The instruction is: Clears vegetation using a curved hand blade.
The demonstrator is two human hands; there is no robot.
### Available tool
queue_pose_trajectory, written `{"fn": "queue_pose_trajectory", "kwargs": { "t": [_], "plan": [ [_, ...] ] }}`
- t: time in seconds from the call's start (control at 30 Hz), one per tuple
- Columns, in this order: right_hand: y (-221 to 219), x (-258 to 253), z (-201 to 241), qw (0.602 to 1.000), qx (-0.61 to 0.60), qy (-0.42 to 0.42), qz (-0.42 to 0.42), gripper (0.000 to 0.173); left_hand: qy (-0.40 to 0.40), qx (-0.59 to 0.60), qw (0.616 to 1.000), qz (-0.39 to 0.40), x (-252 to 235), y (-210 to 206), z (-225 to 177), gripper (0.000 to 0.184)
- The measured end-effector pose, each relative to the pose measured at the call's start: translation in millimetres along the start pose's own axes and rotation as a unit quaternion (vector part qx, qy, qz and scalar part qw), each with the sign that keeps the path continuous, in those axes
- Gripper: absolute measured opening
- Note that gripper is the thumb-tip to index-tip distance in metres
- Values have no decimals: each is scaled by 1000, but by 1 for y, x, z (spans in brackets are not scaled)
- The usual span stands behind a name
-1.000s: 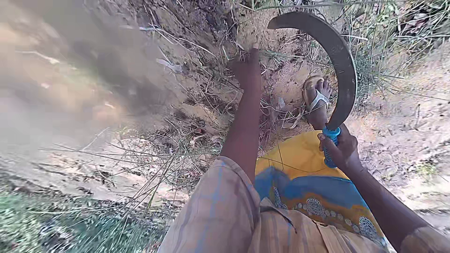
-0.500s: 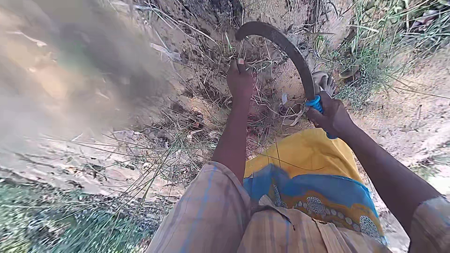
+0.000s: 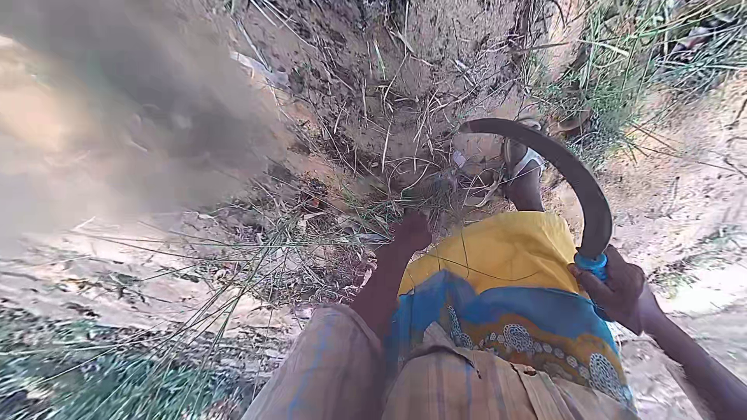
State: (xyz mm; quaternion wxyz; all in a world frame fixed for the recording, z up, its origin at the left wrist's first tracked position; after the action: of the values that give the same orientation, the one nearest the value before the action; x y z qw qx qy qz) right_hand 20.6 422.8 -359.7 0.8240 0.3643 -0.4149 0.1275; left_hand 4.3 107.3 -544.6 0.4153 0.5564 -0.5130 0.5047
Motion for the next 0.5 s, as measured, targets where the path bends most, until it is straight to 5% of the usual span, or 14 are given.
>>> {"fn": "queue_pose_trajectory", "kwargs": {
  "t": [0.1, 0.2, 0.33, 0.5],
  "plan": [
    [8, -31, 10, 998, -34, 17, -43, 56, -34, 118, 980, -155, 38, 98, -32, 49],
    [9, -64, 25, 997, -43, 41, -57, 52, -48, 207, 905, -369, 69, 190, -54, 46],
    [-6, -97, 42, 996, -41, 63, -41, 45, 12, 188, 917, -350, 35, 225, -70, 67],
    [-25, -108, 32, 997, -69, 36, -15, 40, 45, 95, 939, -328, 19, 241, -88, 57]
  ]
}}
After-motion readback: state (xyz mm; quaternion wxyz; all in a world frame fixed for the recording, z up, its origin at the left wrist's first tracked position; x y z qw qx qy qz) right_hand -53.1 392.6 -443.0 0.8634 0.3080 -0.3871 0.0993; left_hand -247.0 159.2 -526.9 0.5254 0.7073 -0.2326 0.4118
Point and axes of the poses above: each hand's wrist, its own x-axis away from the middle knuckle, its own y-axis out of the back of the hand, z = x × y, the point moved 10 cm from there along -x, towards the middle knuckle, and after that the axes turned 2 degrees about -z, right-handed, at the moved point
